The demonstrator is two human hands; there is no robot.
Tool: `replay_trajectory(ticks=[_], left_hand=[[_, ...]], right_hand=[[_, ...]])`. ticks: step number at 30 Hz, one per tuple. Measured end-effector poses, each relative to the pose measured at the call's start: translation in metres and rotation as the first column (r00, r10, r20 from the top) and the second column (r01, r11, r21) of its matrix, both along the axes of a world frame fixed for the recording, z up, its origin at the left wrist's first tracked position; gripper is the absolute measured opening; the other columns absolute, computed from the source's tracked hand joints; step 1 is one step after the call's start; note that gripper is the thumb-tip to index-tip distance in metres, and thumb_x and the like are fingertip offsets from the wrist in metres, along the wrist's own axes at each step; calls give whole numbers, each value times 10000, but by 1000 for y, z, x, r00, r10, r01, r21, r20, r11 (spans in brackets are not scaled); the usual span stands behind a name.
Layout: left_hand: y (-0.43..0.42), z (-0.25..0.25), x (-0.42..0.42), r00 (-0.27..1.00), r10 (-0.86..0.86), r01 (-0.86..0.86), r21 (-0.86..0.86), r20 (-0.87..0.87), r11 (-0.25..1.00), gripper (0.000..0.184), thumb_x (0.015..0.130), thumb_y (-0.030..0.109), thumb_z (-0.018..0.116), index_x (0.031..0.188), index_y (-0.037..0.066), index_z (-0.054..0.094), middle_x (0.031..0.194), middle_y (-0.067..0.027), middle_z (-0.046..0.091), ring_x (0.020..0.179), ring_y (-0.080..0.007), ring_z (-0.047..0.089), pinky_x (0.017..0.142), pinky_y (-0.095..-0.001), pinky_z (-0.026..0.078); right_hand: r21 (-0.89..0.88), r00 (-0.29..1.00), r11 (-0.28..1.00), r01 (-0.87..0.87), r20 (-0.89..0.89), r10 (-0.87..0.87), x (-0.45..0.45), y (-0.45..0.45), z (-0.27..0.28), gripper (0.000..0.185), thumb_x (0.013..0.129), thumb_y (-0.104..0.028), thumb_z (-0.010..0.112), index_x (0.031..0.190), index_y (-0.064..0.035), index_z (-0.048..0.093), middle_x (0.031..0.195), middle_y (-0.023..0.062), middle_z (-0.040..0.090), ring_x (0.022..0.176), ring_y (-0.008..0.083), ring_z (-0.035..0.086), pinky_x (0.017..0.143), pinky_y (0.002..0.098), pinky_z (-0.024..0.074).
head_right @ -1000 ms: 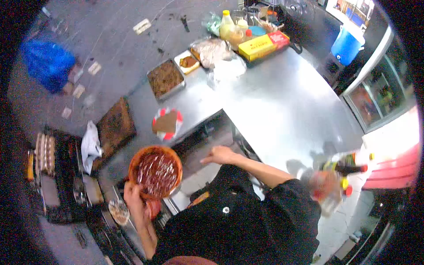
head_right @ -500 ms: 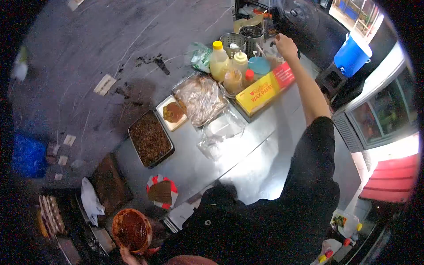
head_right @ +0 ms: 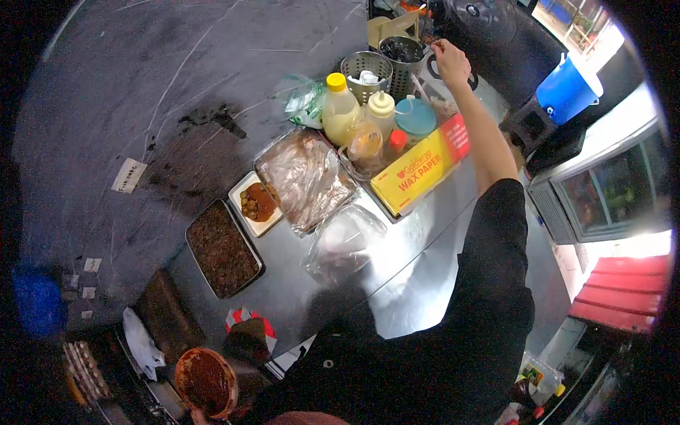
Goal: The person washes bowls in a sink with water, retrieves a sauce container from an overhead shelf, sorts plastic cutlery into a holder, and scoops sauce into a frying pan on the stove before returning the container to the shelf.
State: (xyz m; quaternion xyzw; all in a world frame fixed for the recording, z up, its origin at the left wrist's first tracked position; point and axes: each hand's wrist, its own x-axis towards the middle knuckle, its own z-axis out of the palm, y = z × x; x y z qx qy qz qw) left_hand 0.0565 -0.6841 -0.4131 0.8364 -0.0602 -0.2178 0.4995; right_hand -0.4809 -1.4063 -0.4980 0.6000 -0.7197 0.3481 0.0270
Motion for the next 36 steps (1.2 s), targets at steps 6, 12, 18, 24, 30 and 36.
replay_trajectory(ticks=[6,12,18,24,30,36], left_hand=[[-11,0,-5,1000,-10,10,14,11,1000,534,857,420,542,1205,27,445,1239,-111,446,1106,-282,421,966,-436,333],[-13,11,-13,997,-69,69,15,28,997,506,859,425,541,1150,15,479,1192,-111,479,1066,-270,445,955,-425,332],[-2,-1,-5,998,-43,44,-16,40,999,468,834,418,594,1082,28,519,1141,-93,507,1041,-256,451,951,-428,329],[-28,13,-20,998,51,-50,-8,28,999,528,768,419,674,1100,37,526,1186,-105,491,1098,-282,427,961,-448,327],[-2,-9,5,999,30,-29,-11,16,1000,562,754,428,679,1127,37,526,1229,-115,474,1139,-294,409,964,-454,331],[1,-10,8,999,33,-33,-14,9,999,541,758,418,668,1120,39,534,1216,-115,477,1125,-291,414,948,-455,343]], right_hand=[[-52,912,971,-234,-359,200,15,-19,13,246,829,-384,588,969,-205,682,940,46,623,935,275,577,758,409,473],[181,727,962,-203,-630,272,44,-23,1,200,792,-316,627,951,-214,690,1027,3,574,1045,203,504,839,431,389],[-234,702,914,-331,-708,73,46,-40,1,126,834,-228,565,894,-132,620,973,25,582,945,227,524,740,410,388],[-269,856,948,-169,-517,6,30,-47,58,219,918,-231,458,964,-41,554,946,179,604,884,371,594,683,453,473],[-403,993,910,101,-22,-119,17,-56,83,232,920,-273,424,902,-65,524,853,209,614,824,416,586,711,502,455],[-635,976,768,84,-104,-193,28,-34,96,155,906,-190,438,865,-67,523,851,201,598,788,391,589,681,465,471]])
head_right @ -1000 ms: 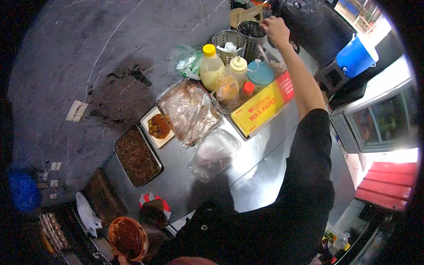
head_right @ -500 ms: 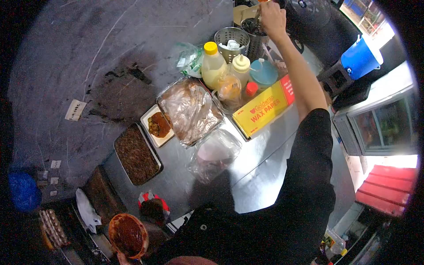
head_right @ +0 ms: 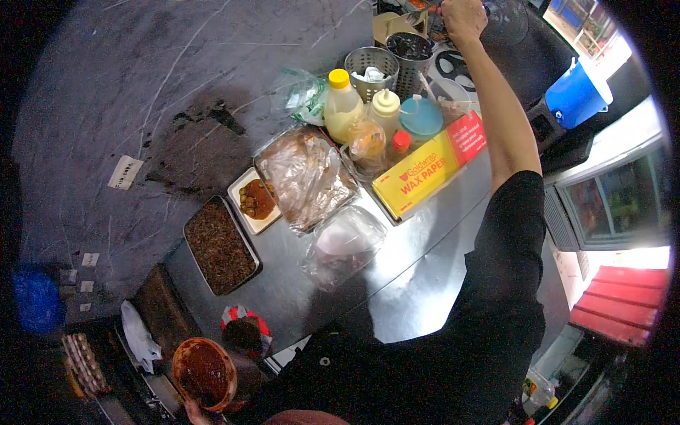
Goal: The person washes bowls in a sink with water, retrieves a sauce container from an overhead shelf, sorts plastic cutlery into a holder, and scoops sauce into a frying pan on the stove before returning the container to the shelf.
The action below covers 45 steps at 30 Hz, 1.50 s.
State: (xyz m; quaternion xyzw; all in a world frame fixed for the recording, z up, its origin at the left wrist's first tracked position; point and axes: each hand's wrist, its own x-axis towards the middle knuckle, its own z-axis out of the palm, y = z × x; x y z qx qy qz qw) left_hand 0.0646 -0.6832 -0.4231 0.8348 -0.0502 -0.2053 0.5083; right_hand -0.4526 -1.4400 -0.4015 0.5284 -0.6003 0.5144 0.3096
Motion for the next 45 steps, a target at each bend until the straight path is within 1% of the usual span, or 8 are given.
replay_trajectory(ticks=[8,13,14,20,24,27,35,45], left_hand=[[0,1,1,1000,17,-17,5,-15,1000,515,763,406,654,1111,43,544,1200,-115,481,1106,-287,421,927,-455,359],[-1,2,3,999,27,-26,20,-26,999,499,766,398,645,1105,45,550,1189,-115,484,1094,-284,426,914,-456,369],[-2,2,4,999,29,-28,25,-31,999,495,767,397,643,1104,45,552,1187,-115,484,1091,-283,427,912,-456,371],[-26,18,-1,983,-131,136,38,-128,990,499,777,395,618,1121,40,548,1222,-119,465,1118,-294,412,910,-447,375],[-40,15,-19,998,45,-44,18,-48,999,559,777,405,620,1183,38,508,1212,-119,469,1108,-299,417,908,-438,383],[-32,8,-12,999,37,-36,25,-27,999,571,782,412,617,1200,43,493,1220,-120,464,1112,-294,415,909,-434,383],[-21,0,-5,1000,7,-7,9,3,1000,604,795,430,609,1245,59,455,1240,-123,451,1124,-278,409,914,-424,383],[-15,-6,-2,1000,-20,20,-13,20,1000,647,811,453,599,1302,79,406,1265,-126,435,1138,-259,402,920,-411,383]], right_hand=[[300,983,949,97,-180,-43,-10,-21,-57,204,891,-256,467,901,-102,600,894,110,645,880,304,603,710,463,455],[751,988,644,149,-137,-69,-13,-14,-83,306,852,-312,477,996,-99,645,1028,112,665,998,329,607,835,509,430],[804,996,594,-21,70,-60,-17,-20,-85,307,797,-292,512,991,-123,679,1054,119,659,1029,319,601,859,514,414],[841,962,492,223,-271,28,-16,-38,-81,283,823,-330,517,1030,-244,689,1042,102,663,1017,314,605,859,541,392],[766,942,641,47,-247,225,-2,-30,-68,346,854,-470,519,1040,-233,688,1021,85,668,981,277,616,847,525,394],[831,930,555,-45,-167,326,21,-30,-73,322,850,-454,538,1029,-233,691,1018,79,669,994,258,612,832,504,402],[641,863,767,18,-397,312,33,-42,-80,257,858,-381,553,998,-218,694,962,99,673,950,275,620,801,469,409],[775,901,632,24,-290,321,33,-43,-75,213,835,-338,584,960,-209,698,1021,79,655,949,275,629,781,460,448]])
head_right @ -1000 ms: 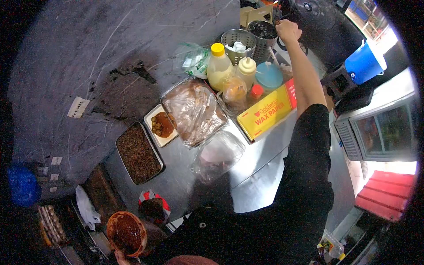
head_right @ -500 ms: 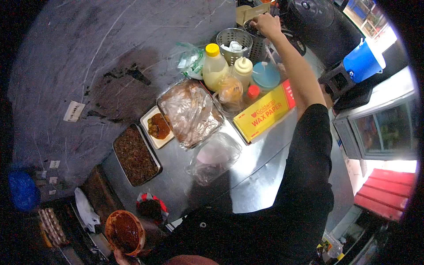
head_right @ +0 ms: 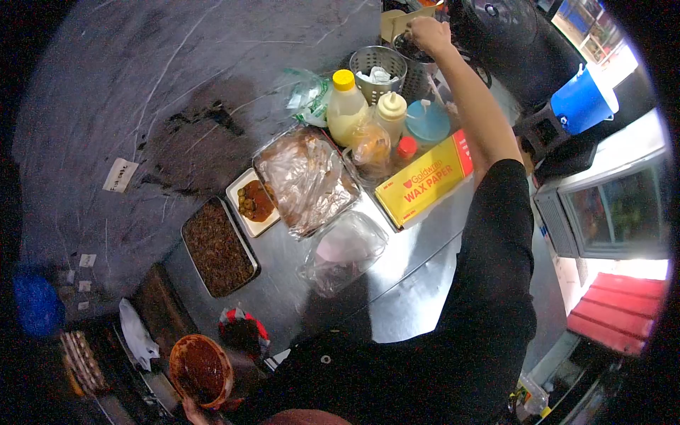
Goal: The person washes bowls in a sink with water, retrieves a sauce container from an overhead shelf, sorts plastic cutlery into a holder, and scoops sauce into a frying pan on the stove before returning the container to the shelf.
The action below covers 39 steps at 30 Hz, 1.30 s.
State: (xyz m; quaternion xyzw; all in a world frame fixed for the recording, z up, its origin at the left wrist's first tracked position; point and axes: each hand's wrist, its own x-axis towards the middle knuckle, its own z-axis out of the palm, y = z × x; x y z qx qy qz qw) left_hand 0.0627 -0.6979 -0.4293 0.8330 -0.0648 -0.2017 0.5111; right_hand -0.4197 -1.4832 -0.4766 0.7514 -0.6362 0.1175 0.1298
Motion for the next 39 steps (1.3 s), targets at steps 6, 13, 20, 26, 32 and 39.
replay_trajectory(ticks=[6,13,20,26,32,39], left_hand=[[10,-4,4,1000,-26,26,-3,12,1000,674,820,467,593,1336,90,377,1280,-128,426,1146,-248,397,924,-403,384],[62,-24,18,969,-207,213,-34,133,976,706,831,483,586,1375,104,343,1298,-131,414,1156,-234,392,928,-394,384],[16,-4,-22,756,-426,507,-33,497,861,489,894,345,550,1290,69,472,1205,-147,486,1031,-233,488,895,-379,409],[13,-7,-12,991,75,-75,-4,109,997,585,816,395,624,1270,51,491,1258,-150,471,1102,-266,467,942,-389,383],[-29,22,-24,995,73,-70,43,-69,997,654,781,428,656,1285,50,479,1293,-151,455,1138,-273,453,949,-393,380],[-21,13,-9,997,44,-45,-7,-65,999,738,742,466,699,1321,68,472,1265,-131,496,1142,-246,465,954,-382,381]], right_hand=[[-134,985,990,-46,-169,23,13,20,1,163,808,-294,624,939,-228,695,1089,25,586,1066,229,540,809,446,419],[-145,989,989,-28,-144,7,16,8,-18,177,815,-337,612,870,-197,705,1048,34,604,1044,242,534,806,475,397],[-107,980,991,83,-173,-101,40,6,-19,259,821,-365,611,892,-133,701,946,69,673,983,282,603,795,497,404],[-37,976,976,212,-30,-213,56,-5,-14,225,827,-218,534,925,-95,695,939,120,683,934,328,639,798,530,407],[-198,984,973,119,-110,-142,49,-5,21,240,817,-192,500,924,-93,692,942,137,678,891,343,650,773,546,450],[-316,980,940,131,-102,-171,28,7,77,178,752,-198,592,781,-65,706,829,153,677,814,290,660,655,452,515]])
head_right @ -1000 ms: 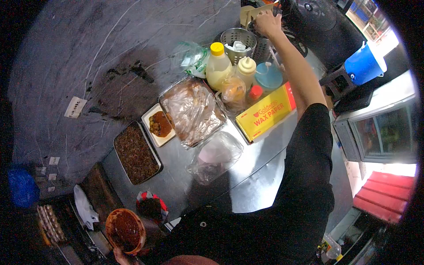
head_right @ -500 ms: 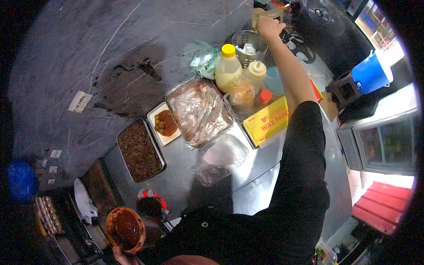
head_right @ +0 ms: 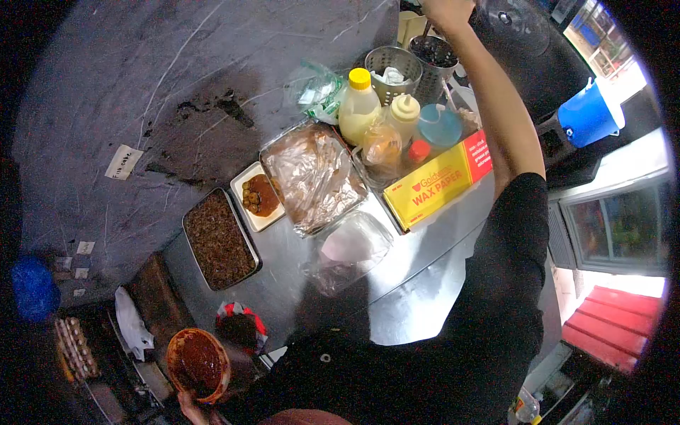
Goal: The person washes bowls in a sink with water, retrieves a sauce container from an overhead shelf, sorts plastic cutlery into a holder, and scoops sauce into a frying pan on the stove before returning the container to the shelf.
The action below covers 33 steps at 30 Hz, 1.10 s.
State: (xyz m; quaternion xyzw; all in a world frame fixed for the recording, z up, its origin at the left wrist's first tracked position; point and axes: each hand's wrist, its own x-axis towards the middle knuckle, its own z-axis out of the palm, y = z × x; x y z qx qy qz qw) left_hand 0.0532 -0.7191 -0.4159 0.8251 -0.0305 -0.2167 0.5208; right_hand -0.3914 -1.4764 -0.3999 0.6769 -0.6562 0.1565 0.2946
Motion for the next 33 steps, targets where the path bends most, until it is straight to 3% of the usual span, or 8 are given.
replay_trajectory(ticks=[2,5,12,15,21,22,25,33], left_hand=[[3,-6,4,999,25,-25,-7,24,1000,730,742,461,698,1315,68,473,1260,-130,497,1139,-246,466,952,-383,382],[2,-9,4,998,61,-60,-23,35,998,718,741,454,695,1305,68,475,1254,-129,499,1133,-246,468,949,-384,384],[0,-14,5,995,95,-93,-45,40,995,689,740,436,689,1283,68,478,1238,-128,503,1121,-246,473,941,-388,388],[-2,-14,6,994,99,-97,-48,47,994,677,740,429,687,1274,68,479,1231,-127,504,1116,-247,475,938,-389,389],[-4,-15,7,993,108,-106,-45,53,993,652,739,414,682,1255,68,482,1217,-125,508,1106,-247,479,931,-392,393],[-4,-15,7,992,114,-111,-46,57,993,648,739,411,681,1252,68,483,1215,-125,508,1104,-247,480,930,-392,393],[-5,-14,5,991,120,-117,-44,60,992,635,739,404,678,1242,68,484,1208,-124,510,1099,-247,482,927,-393,395],[-14,-14,2,989,131,-128,-45,70,991,603,738,384,672,1217,69,488,1190,-122,514,1085,-248,487,918,-397,400]], right_hand=[[-131,997,991,26,-63,-34,-6,9,8,203,752,-204,570,759,-47,699,856,179,673,815,321,666,660,459,524],[18,992,998,66,106,-68,-12,23,27,220,754,-210,560,751,-37,696,819,196,664,774,350,660,674,456,526],[-67,979,996,53,198,-39,-37,22,15,227,772,-177,550,753,14,670,770,230,641,757,381,643,686,474,509],[-253,985,967,33,175,13,-40,25,18,208,778,-162,548,783,19,650,799,231,634,781,374,635,678,470,504],[-243,994,967,-72,-100,49,-55,8,-11,153,751,-145,573,784,-12,641,791,188,633,755,318,636,625,412,512],[-74,995,996,-40,-95,33,-44,19,-6,124,741,-130,577,756,-23,637,762,165,628,728,296,633,606,398,512],[-235,985,966,-105,-157,69,-45,2,-33,101,728,-125,594,730,-35,639,737,155,626,705,293,628,596,391,512],[-176,983,977,-121,-158,93,-19,39,3,152,586,-171,686,644,-34,651,728,169,626,699,316,626,608,407,508]])
